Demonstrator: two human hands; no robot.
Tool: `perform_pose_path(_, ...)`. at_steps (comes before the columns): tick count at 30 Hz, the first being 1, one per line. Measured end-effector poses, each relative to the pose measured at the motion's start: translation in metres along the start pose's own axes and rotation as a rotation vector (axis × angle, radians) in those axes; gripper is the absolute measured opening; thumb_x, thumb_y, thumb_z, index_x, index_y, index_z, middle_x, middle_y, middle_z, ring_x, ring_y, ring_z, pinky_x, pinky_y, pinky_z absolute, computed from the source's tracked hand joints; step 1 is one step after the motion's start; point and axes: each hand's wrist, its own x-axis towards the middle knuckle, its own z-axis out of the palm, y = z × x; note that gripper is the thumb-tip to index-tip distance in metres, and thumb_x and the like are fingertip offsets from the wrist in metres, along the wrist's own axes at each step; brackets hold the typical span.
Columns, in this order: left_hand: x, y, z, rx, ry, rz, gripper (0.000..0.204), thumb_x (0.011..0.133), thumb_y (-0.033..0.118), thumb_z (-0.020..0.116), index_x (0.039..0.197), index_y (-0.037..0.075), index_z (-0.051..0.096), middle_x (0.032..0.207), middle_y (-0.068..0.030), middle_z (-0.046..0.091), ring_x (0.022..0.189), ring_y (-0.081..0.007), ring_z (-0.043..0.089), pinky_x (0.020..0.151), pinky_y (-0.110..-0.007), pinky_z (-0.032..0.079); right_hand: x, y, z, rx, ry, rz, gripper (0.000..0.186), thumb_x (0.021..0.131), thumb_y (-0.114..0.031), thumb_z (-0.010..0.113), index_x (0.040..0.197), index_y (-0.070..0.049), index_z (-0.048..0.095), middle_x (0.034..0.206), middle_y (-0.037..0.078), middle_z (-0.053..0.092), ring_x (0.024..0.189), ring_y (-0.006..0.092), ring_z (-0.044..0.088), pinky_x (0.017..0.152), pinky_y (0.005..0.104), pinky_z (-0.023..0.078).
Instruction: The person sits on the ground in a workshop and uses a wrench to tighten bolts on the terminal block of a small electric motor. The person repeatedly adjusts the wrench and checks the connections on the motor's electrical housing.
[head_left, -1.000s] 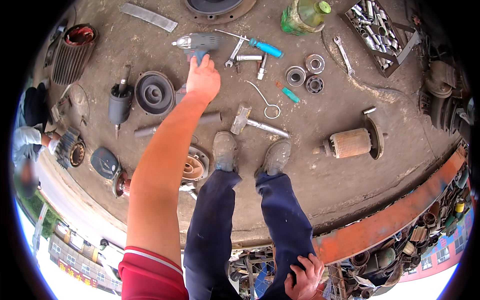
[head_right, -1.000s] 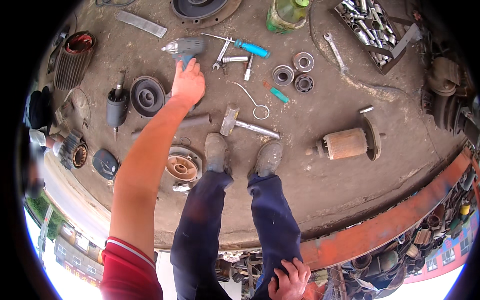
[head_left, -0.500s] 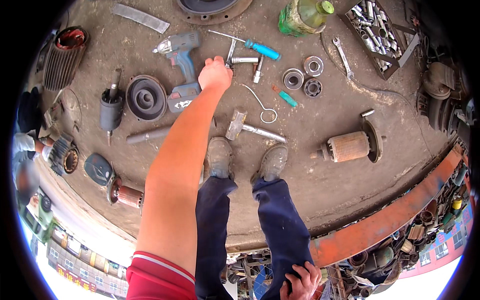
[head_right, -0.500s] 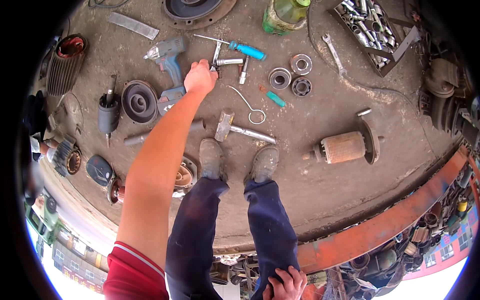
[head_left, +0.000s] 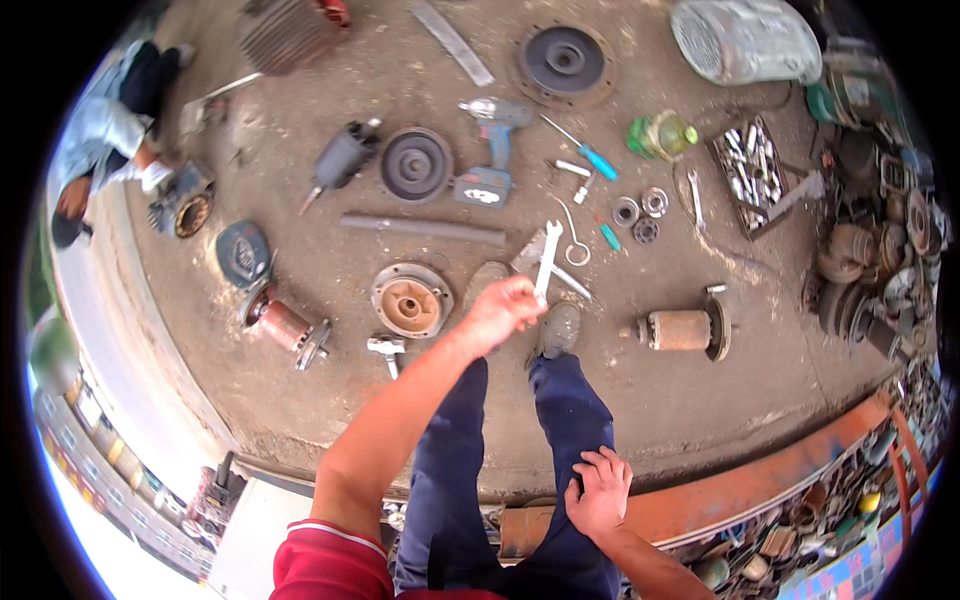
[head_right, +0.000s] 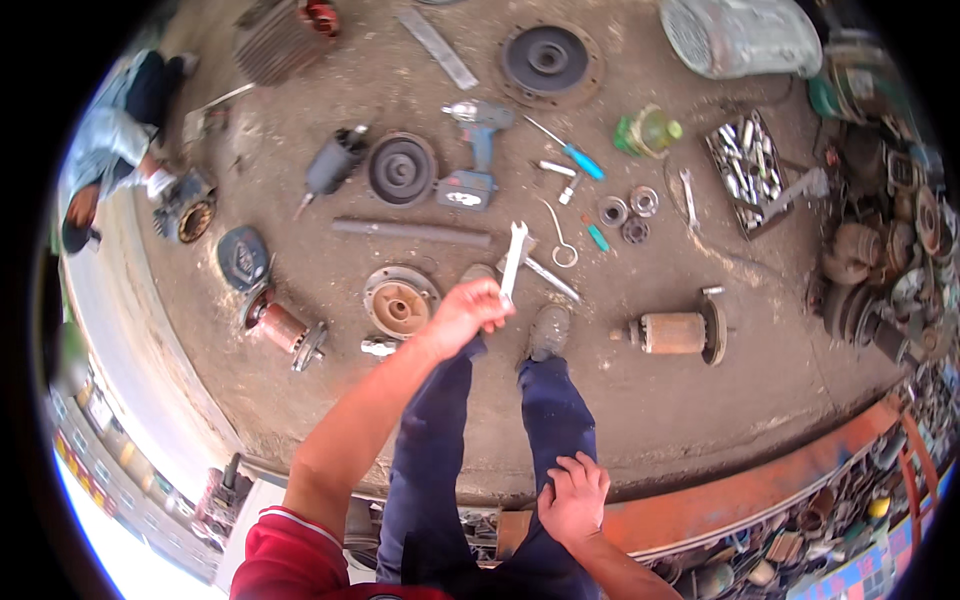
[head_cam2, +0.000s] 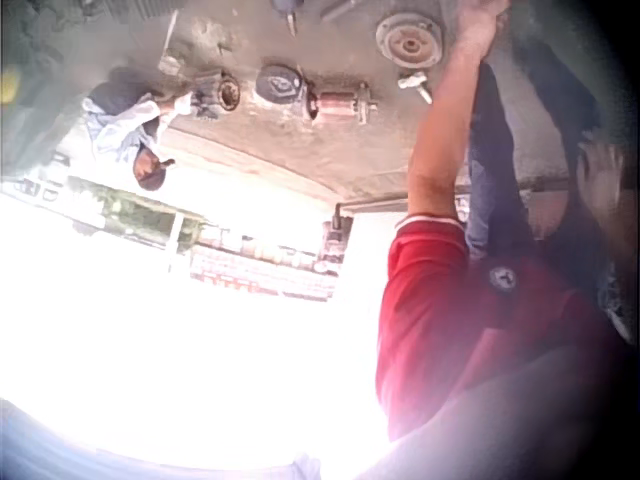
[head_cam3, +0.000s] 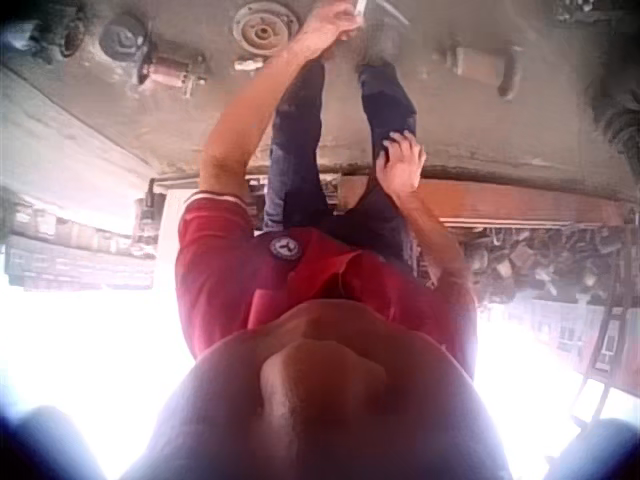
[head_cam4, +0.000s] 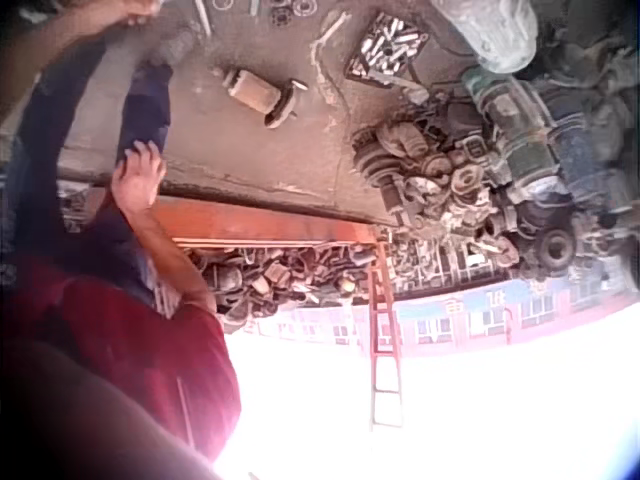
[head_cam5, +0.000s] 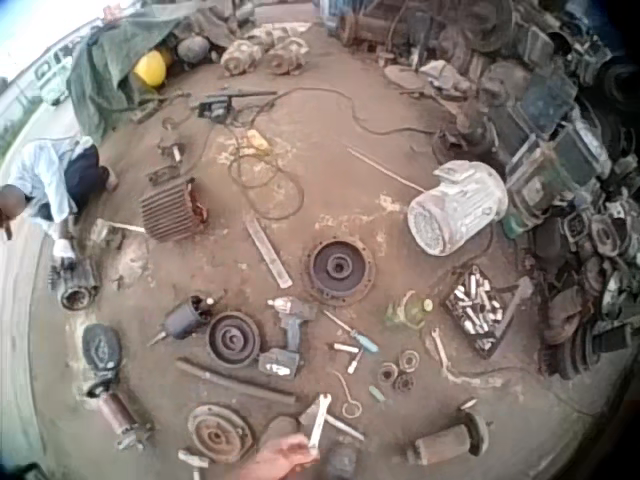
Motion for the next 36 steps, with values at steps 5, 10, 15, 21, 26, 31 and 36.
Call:
perform_pose_path(5,-0.171,-0.031,0.037,0.029,0.012,0.072,0.016,0.1,0.02,0.07,0.092,0.006,0.067,0.081,0.0045,0.061,0.079,-0.0057,0.053,0.074,-0.027,0.045,-0.001,0.011,0.012,-0.021,-0.042,0.127,0.031,0.091,-0.019,0.069,0.118,-0.004,0.068,0.12,0.013,0.068,0.122,0.0362,0.058,0.104,0.0481,0.045)
perform_pose_path(10,-0.312,-0.099,0.075,-0.07,0.067,0.087,0.02,0.101,0.025,0.069,0.094,0.007,0.068,0.077,0.0066,0.053,0.075,-0.0049,0.046,0.066,-0.026,0.04,-0.011,-0.082,-0.002,1.083,-0.204,0.353,0.037,0.107,-0.026,0.055,0.131,0.001,0.059,0.128,0.017,0.068,0.118,0.0301,0.066,0.096,0.0432,0.053)
perform_pose_path(15,-0.4,-0.149,0.076,-0.242,0.12,0.137,0.023,0.1,0.028,0.069,0.096,0.005,0.068,0.078,0.0035,0.056,0.073,-0.008,0.051,0.065,-0.029,0.042,-0.052,-0.193,0.04,0.998,-0.327,0.269,0.019,0.108,-0.014,0.051,0.114,0.001,0.062,0.103,0.013,0.072,0.093,0.0223,0.071,0.085,0.0366,0.058)
perform_pose_path(21,-0.519,-0.189,-0.033,-0.195,0.46,0.203,0.025,0.099,0.027,0.071,0.099,0.002,0.067,0.078,-0.0002,0.062,0.071,-0.0103,0.055,0.064,-0.03,0.046,-0.096,-0.332,0.12,0.432,-0.273,-0.075,0.019,0.107,-0.014,0.051,0.106,0.0,0.063,0.084,0.013,0.072,0.066,0.0177,0.069,0.065,0.0332,0.057)
perform_pose_path(26,-0.624,-0.253,-0.184,-0.441,0.583,0.343,0.021,0.101,0.021,0.069,0.096,0.001,0.065,0.076,-0.0004,0.061,0.069,-0.009,0.055,0.062,-0.028,0.047,-0.148,-0.487,0.227,-0.016,-0.446,-0.268,0.018,0.102,-0.019,0.059,0.107,-0.002,0.064,0.086,0.016,0.073,0.073,0.0279,0.072,0.067,0.0402,0.055)
perform_pose_path(31,-0.763,-0.288,-0.288,-0.904,0.733,0.407,0.031,0.105,0.028,0.063,0.083,0.005,0.064,0.07,0.0001,0.059,0.064,-0.0084,0.053,0.06,-0.027,0.046,-0.189,-0.653,0.306,-0.037,-0.734,-0.394,0.018,0.102,-0.019,0.06,0.106,-0.002,0.063,0.078,0.01,0.07,0.071,0.0217,0.068,0.067,0.0389,0.053)
perform_pose_path(36,-0.825,-0.29,-0.365,-1.016,1.033,0.415,0.038,0.104,0.035,0.064,0.08,0.006,0.065,0.066,-0.002,0.058,0.058,-0.0121,0.053,0.056,-0.029,0.045,-0.176,-0.752,0.333,-0.12,-0.827,-0.449,0.021,0.101,-0.023,0.061,0.108,-0.003,0.063,0.082,0.015,0.07,0.076,0.0329,0.069,0.069,0.0453,0.051)
